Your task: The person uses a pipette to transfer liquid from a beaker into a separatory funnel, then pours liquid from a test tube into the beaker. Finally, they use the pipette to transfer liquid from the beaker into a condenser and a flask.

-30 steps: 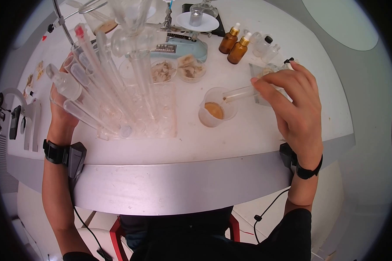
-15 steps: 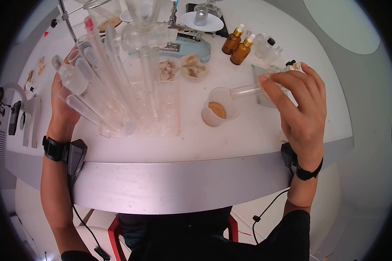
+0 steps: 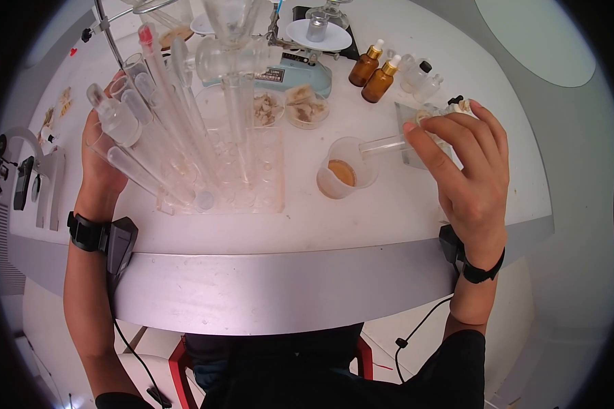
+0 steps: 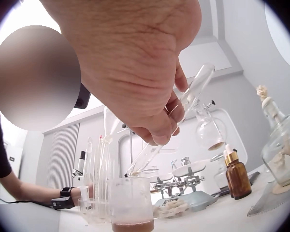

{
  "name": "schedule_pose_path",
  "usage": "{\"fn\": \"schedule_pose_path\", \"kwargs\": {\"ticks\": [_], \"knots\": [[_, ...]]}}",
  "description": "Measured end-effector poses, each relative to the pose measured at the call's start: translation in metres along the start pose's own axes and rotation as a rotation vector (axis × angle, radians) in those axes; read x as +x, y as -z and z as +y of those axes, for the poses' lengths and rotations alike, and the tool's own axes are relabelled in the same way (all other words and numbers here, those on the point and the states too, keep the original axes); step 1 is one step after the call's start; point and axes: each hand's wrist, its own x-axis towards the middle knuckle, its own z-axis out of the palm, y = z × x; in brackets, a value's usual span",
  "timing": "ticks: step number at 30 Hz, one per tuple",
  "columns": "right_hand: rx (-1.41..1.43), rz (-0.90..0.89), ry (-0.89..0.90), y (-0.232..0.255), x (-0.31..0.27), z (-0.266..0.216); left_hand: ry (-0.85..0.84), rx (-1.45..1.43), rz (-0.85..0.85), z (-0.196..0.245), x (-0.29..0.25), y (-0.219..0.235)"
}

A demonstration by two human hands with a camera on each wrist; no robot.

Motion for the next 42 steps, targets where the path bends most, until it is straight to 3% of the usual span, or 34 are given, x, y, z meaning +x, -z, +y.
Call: {"fn": "schedule_pose_path", "kwargs": {"ticks": [10,12,19,21,24,26,29,38,40,42], "knots": [[-0.008,-0.031,-0.004,0.000,-0.001,0.000,-0.030,0.036,-0.001,-0.001,0.002,0.002],[-0.009,-0.017,-0.015,0.003,0.000,0.000,0.056,0.047,-0.013,0.001,0.004,0.006],[0.009,-0.027,-0.023,0.005,0.003,-0.006,0.109,-0.061,0.059,0.007,0.000,-0.005],[0.010,-0.026,-0.029,0.006,0.005,-0.007,0.097,0.051,-0.025,0.008,0.001,-0.003],[0.035,-0.020,-0.043,0.007,0.006,-0.007,0.119,-0.095,0.005,-0.003,0.014,0.007],[0.060,-0.008,-0.038,0.007,0.007,-0.005,0.141,0.000,0.091,0.004,0.015,-0.006],[0.138,0.026,-0.055,0.008,0.004,0.001,0.179,-0.035,0.041,0.002,0.020,0.003],[0.288,0.212,-0.258,0.009,0.007,0.007,0.171,-0.068,-0.033,0.011,0.019,0.008],[0.683,0.309,-0.564,0.017,0.012,-0.001,0.199,-0.074,-0.017,0.011,0.022,0.009],[0.827,0.351,-0.635,0.028,0.023,-0.009,0.197,-0.085,-0.015,0.011,0.024,0.010]]}}
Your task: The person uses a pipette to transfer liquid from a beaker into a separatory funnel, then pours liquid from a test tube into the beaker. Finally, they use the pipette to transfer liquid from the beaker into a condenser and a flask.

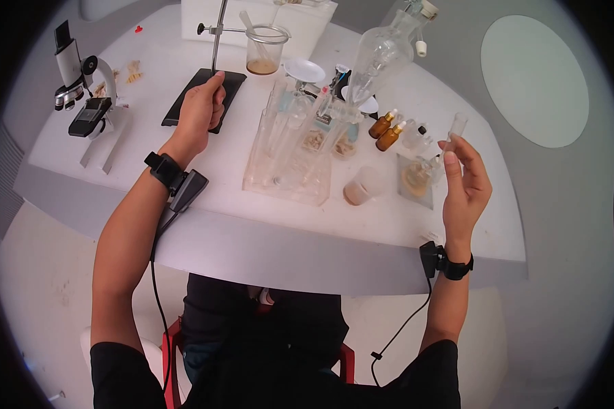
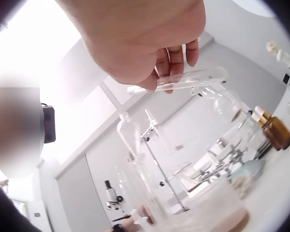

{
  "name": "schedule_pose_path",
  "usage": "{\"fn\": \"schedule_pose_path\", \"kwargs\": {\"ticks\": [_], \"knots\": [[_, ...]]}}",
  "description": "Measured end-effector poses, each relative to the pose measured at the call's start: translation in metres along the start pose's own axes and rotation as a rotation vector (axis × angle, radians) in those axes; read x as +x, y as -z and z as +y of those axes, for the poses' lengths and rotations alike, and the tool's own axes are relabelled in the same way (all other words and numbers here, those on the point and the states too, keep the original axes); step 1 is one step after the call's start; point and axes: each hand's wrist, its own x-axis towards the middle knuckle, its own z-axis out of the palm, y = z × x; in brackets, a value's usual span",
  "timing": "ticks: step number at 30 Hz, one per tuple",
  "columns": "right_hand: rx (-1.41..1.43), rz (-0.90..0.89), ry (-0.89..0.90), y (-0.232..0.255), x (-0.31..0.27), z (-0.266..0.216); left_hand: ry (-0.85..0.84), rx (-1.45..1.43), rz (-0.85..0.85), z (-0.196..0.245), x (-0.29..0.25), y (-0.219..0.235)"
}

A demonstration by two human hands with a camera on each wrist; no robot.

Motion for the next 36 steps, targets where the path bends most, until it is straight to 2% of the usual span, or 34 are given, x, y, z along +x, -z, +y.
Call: {"fn": "schedule_pose_path", "kwargs": {"ticks": [1,4,11,18,25,36], "knots": [[0.147,0.028,-0.083,-0.001,0.001,-0.008,-0.001,0.008,0.013,0.000,0.001,0.000],[0.273,-0.007,-0.158,-0.001,-0.002,-0.027,-0.017,0.024,0.032,-0.002,0.001,0.000],[0.547,-0.088,-0.189,-0.025,-0.011,-0.058,-0.007,0.015,0.046,0.002,-0.002,-0.002],[0.499,-0.246,-0.195,-0.058,-0.019,-0.048,-0.012,0.007,0.073,0.004,-0.003,-0.003],[0.350,-0.252,-0.196,-0.071,-0.023,-0.042,-0.027,0.008,0.074,0.003,-0.001,-0.001],[0.279,-0.267,-0.224,-0.076,-0.019,-0.035,-0.021,0.004,0.097,0.007,-0.003,-0.005]]}}
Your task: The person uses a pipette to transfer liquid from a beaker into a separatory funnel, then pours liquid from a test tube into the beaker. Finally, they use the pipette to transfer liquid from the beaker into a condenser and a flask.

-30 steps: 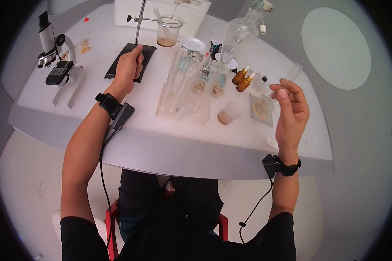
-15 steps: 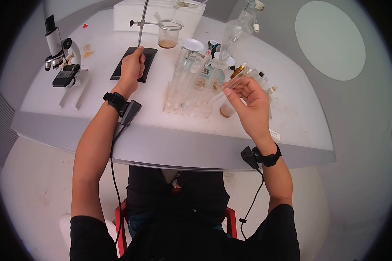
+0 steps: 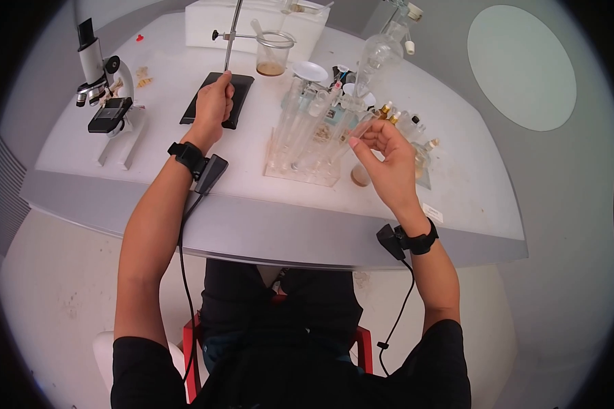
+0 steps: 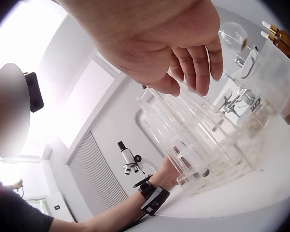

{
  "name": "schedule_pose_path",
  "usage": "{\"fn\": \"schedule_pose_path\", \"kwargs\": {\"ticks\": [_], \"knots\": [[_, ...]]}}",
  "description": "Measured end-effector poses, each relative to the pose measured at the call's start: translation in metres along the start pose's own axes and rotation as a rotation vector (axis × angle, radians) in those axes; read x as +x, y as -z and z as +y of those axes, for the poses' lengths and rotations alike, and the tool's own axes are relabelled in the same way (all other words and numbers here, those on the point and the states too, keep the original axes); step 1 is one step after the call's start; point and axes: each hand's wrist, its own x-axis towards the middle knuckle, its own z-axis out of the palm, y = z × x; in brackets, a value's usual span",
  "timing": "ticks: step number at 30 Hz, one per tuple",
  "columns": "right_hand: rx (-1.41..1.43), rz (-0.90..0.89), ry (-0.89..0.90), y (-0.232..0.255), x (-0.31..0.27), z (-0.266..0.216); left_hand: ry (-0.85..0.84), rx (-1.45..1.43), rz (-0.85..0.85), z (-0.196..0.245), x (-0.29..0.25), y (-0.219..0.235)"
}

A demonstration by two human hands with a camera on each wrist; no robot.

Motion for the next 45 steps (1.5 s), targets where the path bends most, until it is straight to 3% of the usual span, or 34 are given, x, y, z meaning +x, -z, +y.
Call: {"fn": "schedule_pose_path", "kwargs": {"ticks": [16,19,26,28,37,45], "knots": [[-0.207,-0.002,0.072,0.004,0.004,-0.008,0.004,-0.033,-0.003,0.003,-0.002,0.000],[-0.216,-0.007,-0.008,0.003,0.003,-0.011,0.008,-0.023,0.007,0.003,-0.002,0.000],[-0.191,-0.034,-0.004,0.004,0.005,-0.010,0.000,-0.020,0.008,0.002,-0.001,0.000],[-0.214,-0.042,0.070,0.004,0.007,-0.004,-0.001,-0.017,0.007,0.002,-0.001,0.001],[-0.152,-0.056,-0.017,0.005,0.005,-0.013,0.012,0.035,0.013,0.002,-0.001,0.000],[-0.175,-0.053,0.032,0.004,0.006,-0.005,0.024,0.018,0.008,0.003,-0.002,-0.001]]}}
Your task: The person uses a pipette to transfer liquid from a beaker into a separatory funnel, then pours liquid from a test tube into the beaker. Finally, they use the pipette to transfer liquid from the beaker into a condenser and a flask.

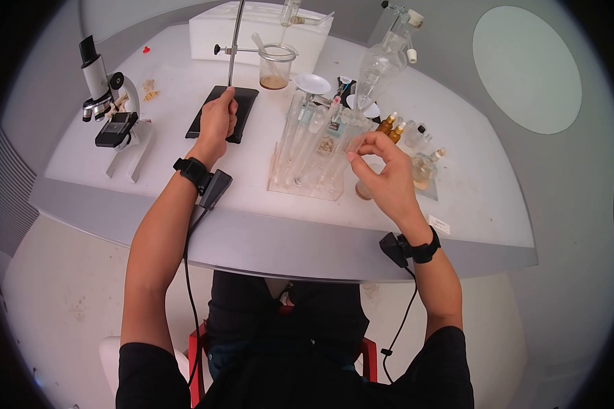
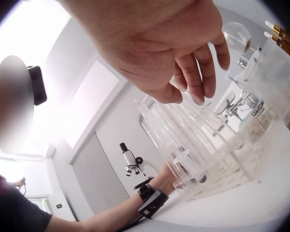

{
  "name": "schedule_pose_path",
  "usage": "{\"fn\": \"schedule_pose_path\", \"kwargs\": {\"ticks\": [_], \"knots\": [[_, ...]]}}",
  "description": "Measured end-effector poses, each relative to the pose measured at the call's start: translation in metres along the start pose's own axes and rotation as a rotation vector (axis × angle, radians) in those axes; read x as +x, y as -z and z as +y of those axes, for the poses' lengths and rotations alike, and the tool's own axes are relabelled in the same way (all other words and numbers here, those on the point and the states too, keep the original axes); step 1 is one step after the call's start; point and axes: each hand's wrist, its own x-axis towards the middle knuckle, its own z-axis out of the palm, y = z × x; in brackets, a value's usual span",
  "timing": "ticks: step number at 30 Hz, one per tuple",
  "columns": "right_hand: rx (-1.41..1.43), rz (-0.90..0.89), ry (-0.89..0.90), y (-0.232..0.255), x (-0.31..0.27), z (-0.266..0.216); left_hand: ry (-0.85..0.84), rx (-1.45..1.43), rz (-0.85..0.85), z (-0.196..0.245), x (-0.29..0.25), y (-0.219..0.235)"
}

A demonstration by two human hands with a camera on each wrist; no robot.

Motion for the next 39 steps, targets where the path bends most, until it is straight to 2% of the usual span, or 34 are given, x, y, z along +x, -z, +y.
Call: {"fn": "schedule_pose_path", "kwargs": {"ticks": [4,7,10,20,23,25,26,28,29,31,35,37,39], "knots": [[-0.017,0.021,0.066,-0.002,0.001,0.002,-0.006,0.006,-0.007,-0.001,0.001,0.000],[-0.039,-0.025,-0.033,0.001,0.001,-0.003,0.004,-0.001,-0.018,-0.001,0.000,0.000],[-0.015,-0.024,0.039,0.000,0.003,-0.003,0.005,-0.002,-0.023,-0.001,0.000,0.000],[0.009,-0.027,0.012,0.002,0.003,0.001,0.014,0.026,-0.015,0.000,0.001,-0.002],[0.002,-0.066,-0.052,0.003,0.000,-0.002,0.009,0.014,-0.018,-0.001,0.001,-0.001],[0.071,-0.106,-0.212,0.003,-0.001,-0.006,0.004,0.006,-0.022,-0.001,0.002,-0.001],[0.075,-0.104,-0.212,0.001,-0.001,-0.001,0.008,0.016,-0.020,-0.001,0.002,-0.001],[0.151,-0.075,-0.092,-0.002,-0.001,0.008,0.016,0.028,-0.026,-0.001,0.000,-0.003],[0.151,-0.068,-0.097,-0.001,-0.002,0.009,0.017,0.029,-0.022,0.000,-0.001,-0.003],[0.096,-0.125,-0.213,0.003,-0.001,0.001,0.018,0.032,-0.025,0.001,-0.001,-0.004],[0.096,-0.137,-0.236,0.007,-0.003,0.008,0.017,0.032,-0.023,-0.001,0.000,-0.003],[0.022,-0.030,0.043,0.008,-0.004,0.018,0.015,0.030,-0.026,-0.001,0.001,-0.002],[0.095,0.030,-0.007,0.016,0.000,0.023,0.010,0.015,-0.034,-0.002,0.001,-0.001]]}}
